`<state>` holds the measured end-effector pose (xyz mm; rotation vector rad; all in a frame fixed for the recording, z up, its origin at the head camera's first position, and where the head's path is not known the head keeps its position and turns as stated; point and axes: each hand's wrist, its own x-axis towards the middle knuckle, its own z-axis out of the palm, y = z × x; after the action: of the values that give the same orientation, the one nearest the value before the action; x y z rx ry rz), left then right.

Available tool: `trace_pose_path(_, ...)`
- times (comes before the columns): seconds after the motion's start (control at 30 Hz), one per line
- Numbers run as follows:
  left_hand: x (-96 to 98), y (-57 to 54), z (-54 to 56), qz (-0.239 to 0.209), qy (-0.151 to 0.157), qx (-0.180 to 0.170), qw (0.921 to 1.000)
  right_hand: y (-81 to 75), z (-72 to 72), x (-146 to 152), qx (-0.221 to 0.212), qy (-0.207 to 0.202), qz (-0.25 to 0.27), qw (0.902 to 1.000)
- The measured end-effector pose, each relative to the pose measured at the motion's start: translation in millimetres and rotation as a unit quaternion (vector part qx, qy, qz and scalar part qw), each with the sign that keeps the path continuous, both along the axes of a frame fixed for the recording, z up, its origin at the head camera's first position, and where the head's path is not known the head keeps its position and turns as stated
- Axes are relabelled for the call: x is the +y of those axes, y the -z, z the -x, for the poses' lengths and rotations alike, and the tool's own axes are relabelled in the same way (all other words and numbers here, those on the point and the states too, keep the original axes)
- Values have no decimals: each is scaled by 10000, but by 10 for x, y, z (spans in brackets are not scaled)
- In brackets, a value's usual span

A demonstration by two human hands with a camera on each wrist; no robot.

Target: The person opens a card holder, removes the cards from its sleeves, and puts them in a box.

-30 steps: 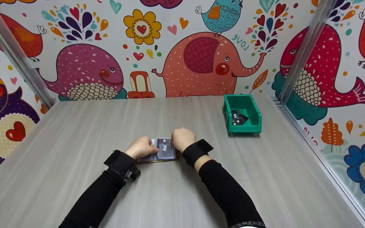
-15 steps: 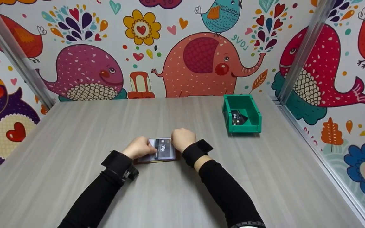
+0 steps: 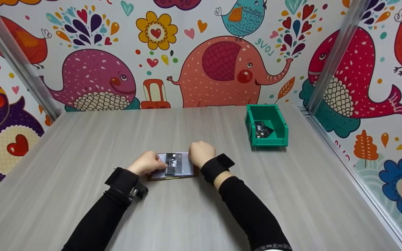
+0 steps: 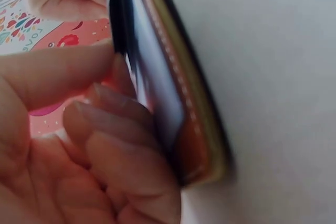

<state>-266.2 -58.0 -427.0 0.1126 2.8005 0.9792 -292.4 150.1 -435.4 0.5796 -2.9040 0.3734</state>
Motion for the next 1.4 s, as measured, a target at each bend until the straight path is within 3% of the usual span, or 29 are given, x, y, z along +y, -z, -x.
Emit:
trace_pose_path(0.33, -85, 36, 9, -505, -63, -121, 9986, -8, -9, -17, -36, 53, -29, 10000)
trace_pose_path(0.83, -189, 21, -30, -1305, -296, -275, 9906, -2, -12, 0, 66, -27, 54, 10000)
trace_pose_path(1.03, -211, -1, -27, -1457, -421, -412, 9876, 2, -7, -5, 94, -63, 73, 9999)
trace_pose_path(1.4, -273, -45, -28, -1459, -389, -263, 9882, -1, -24, 35, -40, -276, 178, 9995)
